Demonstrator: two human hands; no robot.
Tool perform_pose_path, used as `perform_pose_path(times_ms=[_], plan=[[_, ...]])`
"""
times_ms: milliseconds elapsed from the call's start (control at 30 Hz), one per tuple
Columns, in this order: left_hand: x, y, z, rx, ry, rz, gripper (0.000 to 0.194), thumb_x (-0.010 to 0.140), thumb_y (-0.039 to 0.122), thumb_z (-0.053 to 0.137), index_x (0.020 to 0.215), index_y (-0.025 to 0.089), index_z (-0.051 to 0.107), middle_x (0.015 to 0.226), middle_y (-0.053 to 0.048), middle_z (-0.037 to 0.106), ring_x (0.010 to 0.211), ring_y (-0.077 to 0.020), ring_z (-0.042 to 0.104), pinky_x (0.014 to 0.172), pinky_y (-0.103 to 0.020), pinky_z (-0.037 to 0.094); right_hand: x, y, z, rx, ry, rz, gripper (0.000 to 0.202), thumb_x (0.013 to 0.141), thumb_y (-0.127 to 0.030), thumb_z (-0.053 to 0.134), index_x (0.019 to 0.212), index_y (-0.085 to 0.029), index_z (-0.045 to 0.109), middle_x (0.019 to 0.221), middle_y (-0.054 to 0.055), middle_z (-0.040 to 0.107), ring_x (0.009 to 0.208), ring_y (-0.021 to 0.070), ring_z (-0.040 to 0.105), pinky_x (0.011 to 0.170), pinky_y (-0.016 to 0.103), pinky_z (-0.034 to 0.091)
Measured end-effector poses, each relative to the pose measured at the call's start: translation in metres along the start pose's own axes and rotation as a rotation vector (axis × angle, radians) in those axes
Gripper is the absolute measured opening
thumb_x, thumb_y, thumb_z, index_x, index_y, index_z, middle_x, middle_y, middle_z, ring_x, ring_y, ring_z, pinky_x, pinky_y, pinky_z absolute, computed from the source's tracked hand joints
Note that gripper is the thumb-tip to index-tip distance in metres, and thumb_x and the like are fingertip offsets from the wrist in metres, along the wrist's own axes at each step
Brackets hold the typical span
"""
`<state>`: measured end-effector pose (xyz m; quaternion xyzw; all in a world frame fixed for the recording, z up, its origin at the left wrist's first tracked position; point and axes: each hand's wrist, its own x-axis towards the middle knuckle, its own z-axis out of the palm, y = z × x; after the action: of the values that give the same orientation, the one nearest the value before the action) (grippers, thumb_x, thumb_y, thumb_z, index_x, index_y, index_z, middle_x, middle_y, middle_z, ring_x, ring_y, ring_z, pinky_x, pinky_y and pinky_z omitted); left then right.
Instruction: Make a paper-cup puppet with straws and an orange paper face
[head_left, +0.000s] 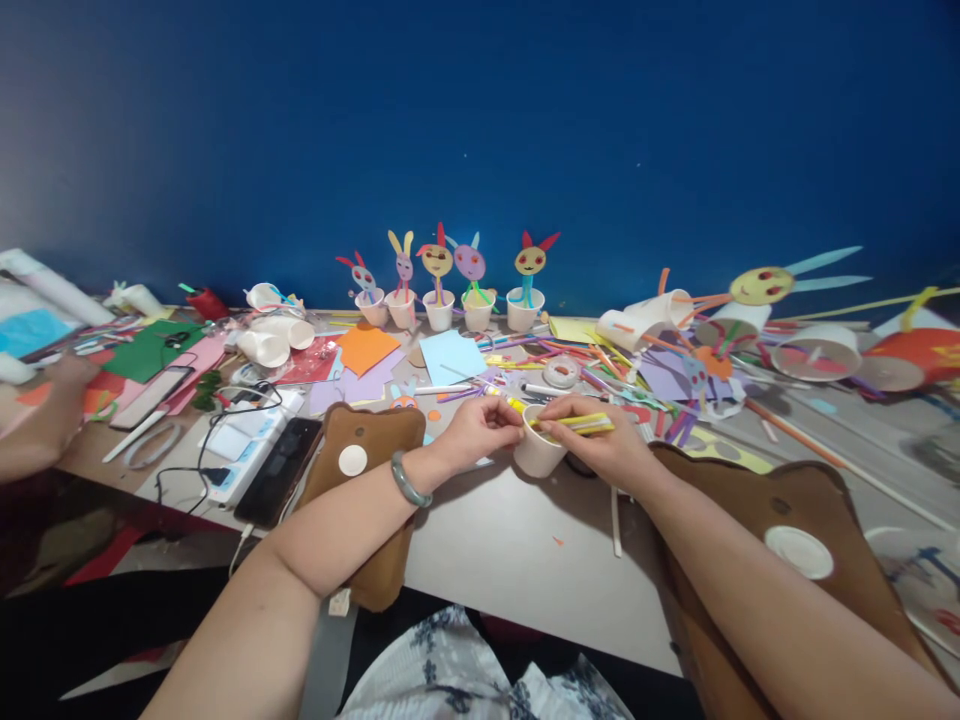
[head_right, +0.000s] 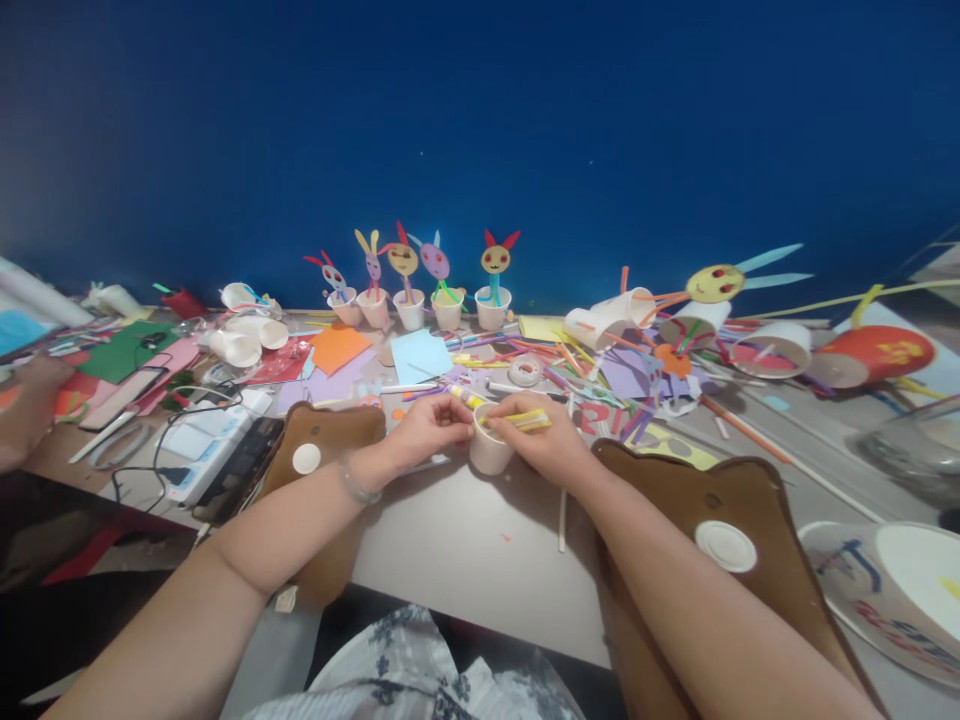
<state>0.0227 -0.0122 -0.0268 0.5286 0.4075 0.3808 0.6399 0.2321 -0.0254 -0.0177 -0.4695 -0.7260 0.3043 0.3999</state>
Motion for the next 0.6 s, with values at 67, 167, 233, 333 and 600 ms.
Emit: perform_pose_path(times_ms=[67,167,233,333,600], plan=[[0.0010,-0.0008,-0.0004,-0.035,-0.013,-0.024,0.024,0.067,0.019,0.082,0.082,0.013,0.064,0.070,0.001,0.066,0.065,-0.0116,0.064,0.065,-0.027,0.053,-0.0002,-0.0006,0.0001,0.006,0.012,0.013,0.032,0.085,-0.054,0.071,0.079,-0.023,0.072,0.084,0.007,0.077,0.076,0.0238,0.069,0.070,0.037,0.054],[0.0019,-0.0014,-0.0011,-0.051,-0.044,-0.018,0.027,0.068,0.024,0.086,0.081,0.012,0.066,0.070,0.000,0.067,0.066,-0.0116,0.063,0.067,-0.028,0.053,-0.0001,-0.0024,-0.0002,0.000,0.010,0.018,0.031,0.085,-0.053,0.071,0.079,-0.023,0.072,0.084,0.007,0.077,0.076,0.0240,0.070,0.070,0.037,0.053],[0.0021,-0.0016,-0.0012,-0.048,-0.050,-0.006,0.027,0.067,0.025,0.087,0.078,0.012,0.066,0.069,0.000,0.067,0.065,-0.0114,0.062,0.067,-0.028,0.053,0.0001,-0.0035,-0.0006,-0.002,0.007,0.013,0.030,0.085,-0.052,0.071,0.078,-0.023,0.072,0.085,0.007,0.077,0.078,0.0244,0.070,0.072,0.038,0.053],[0.0021,-0.0015,-0.0013,-0.033,-0.047,-0.011,0.023,0.069,0.023,0.084,0.077,0.012,0.066,0.068,0.000,0.067,0.065,-0.0117,0.062,0.066,-0.028,0.052,0.0000,-0.0045,-0.0014,-0.004,-0.006,-0.005,0.028,0.086,-0.050,0.071,0.079,-0.023,0.073,0.085,0.007,0.076,0.079,0.0247,0.071,0.073,0.038,0.054],[0.0001,0.0000,-0.0025,0.089,-0.049,0.033,0.010,0.069,0.014,0.074,0.075,0.013,0.065,0.068,0.000,0.066,0.064,-0.0109,0.060,0.064,-0.026,0.049,-0.0008,-0.0075,-0.0016,-0.036,-0.046,-0.072,0.027,0.089,-0.049,0.069,0.080,-0.024,0.072,0.085,0.006,0.075,0.080,0.0239,0.069,0.075,0.039,0.053]])
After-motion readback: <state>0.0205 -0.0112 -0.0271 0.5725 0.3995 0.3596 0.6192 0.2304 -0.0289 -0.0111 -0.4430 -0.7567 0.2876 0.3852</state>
